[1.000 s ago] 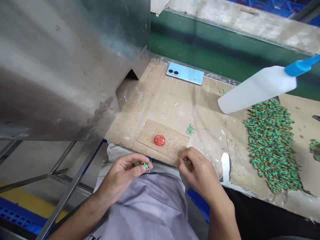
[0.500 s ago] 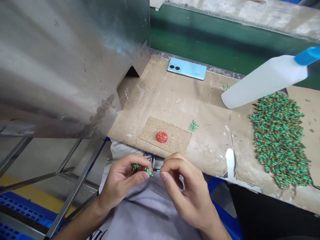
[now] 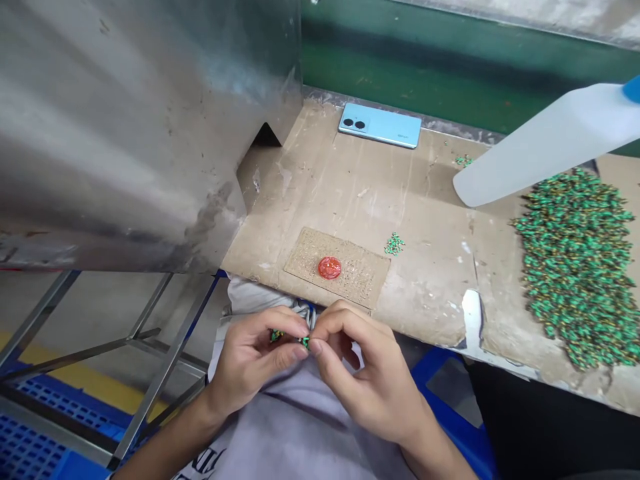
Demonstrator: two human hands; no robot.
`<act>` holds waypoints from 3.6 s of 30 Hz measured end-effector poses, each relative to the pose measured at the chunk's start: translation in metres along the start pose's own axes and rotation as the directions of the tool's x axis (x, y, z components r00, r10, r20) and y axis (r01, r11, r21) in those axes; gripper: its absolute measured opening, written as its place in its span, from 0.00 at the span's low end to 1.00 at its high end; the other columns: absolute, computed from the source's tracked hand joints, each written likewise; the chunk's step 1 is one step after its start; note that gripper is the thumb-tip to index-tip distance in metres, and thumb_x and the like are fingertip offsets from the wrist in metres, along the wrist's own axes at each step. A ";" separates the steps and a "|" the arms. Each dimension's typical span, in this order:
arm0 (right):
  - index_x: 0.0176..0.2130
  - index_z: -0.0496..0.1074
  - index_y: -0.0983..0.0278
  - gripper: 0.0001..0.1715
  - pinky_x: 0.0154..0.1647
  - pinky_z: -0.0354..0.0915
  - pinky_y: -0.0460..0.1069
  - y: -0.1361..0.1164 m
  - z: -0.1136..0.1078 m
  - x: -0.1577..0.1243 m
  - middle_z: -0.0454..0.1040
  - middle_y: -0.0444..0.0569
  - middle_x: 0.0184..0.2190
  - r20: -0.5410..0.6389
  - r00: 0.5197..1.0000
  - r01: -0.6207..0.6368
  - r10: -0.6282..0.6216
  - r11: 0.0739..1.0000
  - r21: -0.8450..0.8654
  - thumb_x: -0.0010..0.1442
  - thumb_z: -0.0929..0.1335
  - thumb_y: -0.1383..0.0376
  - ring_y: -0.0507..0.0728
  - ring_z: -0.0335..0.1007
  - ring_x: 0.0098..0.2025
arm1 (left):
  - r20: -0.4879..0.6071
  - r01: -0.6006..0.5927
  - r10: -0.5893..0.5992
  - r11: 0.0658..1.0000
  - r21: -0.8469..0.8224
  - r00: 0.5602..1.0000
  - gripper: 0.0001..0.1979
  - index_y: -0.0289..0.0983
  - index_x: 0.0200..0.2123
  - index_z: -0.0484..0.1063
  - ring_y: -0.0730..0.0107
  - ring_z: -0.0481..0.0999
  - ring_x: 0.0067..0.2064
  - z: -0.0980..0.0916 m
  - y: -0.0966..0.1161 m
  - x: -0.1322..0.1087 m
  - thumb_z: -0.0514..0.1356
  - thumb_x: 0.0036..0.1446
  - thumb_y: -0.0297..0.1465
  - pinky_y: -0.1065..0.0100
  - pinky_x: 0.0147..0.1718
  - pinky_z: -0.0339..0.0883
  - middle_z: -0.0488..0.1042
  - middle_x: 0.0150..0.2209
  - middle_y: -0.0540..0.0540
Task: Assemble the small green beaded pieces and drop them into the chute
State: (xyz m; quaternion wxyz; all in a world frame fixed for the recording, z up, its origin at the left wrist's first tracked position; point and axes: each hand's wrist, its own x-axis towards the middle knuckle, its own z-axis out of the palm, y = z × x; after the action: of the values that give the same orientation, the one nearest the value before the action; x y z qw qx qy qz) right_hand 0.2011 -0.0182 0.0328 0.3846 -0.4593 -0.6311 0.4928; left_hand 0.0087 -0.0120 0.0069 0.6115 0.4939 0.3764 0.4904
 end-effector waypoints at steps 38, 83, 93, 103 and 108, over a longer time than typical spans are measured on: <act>0.49 0.75 0.60 0.06 0.40 0.73 0.45 -0.024 -0.017 0.003 0.79 0.45 0.40 0.254 0.966 0.088 -0.048 0.985 -0.149 0.72 0.70 0.68 0.51 0.77 0.39 | 0.046 -0.353 0.352 0.911 0.213 0.935 0.05 0.38 0.40 0.80 0.68 0.82 0.32 -0.003 -0.006 -0.004 0.66 0.68 0.22 0.67 0.36 0.73 0.84 0.28 0.49; 0.49 0.75 0.68 0.13 0.31 0.74 0.51 0.007 -0.006 -0.007 0.80 0.54 0.39 0.200 0.857 0.507 -0.475 0.709 -0.490 0.65 0.70 0.77 0.57 0.77 0.34 | -0.075 0.138 -0.125 0.970 0.202 0.989 0.04 0.35 0.27 0.79 0.69 0.78 0.22 0.005 0.022 -0.005 0.64 0.50 0.22 0.74 0.20 0.69 0.81 0.23 0.46; 0.49 0.74 0.67 0.13 0.33 0.75 0.51 0.008 -0.003 -0.005 0.80 0.55 0.39 0.191 0.866 0.497 -0.463 0.749 -0.439 0.67 0.68 0.78 0.57 0.77 0.36 | -0.091 0.226 -0.220 0.972 0.067 0.971 0.04 0.36 0.25 0.77 0.74 0.73 0.19 0.005 0.016 -0.002 0.64 0.47 0.22 0.76 0.18 0.64 0.75 0.19 0.51; 0.51 0.72 0.63 0.18 0.35 0.78 0.52 0.006 -0.006 -0.009 0.81 0.52 0.40 0.121 0.901 0.433 -0.417 0.836 -0.337 0.65 0.68 0.79 0.57 0.79 0.38 | 0.052 0.338 -0.334 0.939 -0.070 0.941 0.04 0.36 0.32 0.81 0.70 0.79 0.23 0.000 0.016 -0.003 0.66 0.53 0.23 0.74 0.22 0.70 0.83 0.23 0.47; 0.50 0.73 0.67 0.17 0.37 0.77 0.52 0.006 -0.006 -0.009 0.80 0.54 0.41 0.145 0.884 0.467 -0.445 0.820 -0.332 0.64 0.69 0.80 0.57 0.78 0.40 | 0.017 0.323 -0.322 0.944 -0.064 0.946 0.04 0.36 0.28 0.78 0.72 0.78 0.21 0.005 0.018 0.001 0.64 0.48 0.22 0.75 0.20 0.71 0.80 0.20 0.50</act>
State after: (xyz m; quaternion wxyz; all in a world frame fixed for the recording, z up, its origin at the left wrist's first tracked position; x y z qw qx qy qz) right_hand 0.2102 -0.0243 0.0277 0.3817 -0.3420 -0.8127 0.2772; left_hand 0.0094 -0.0119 0.0253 0.7007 0.4068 0.4336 0.3943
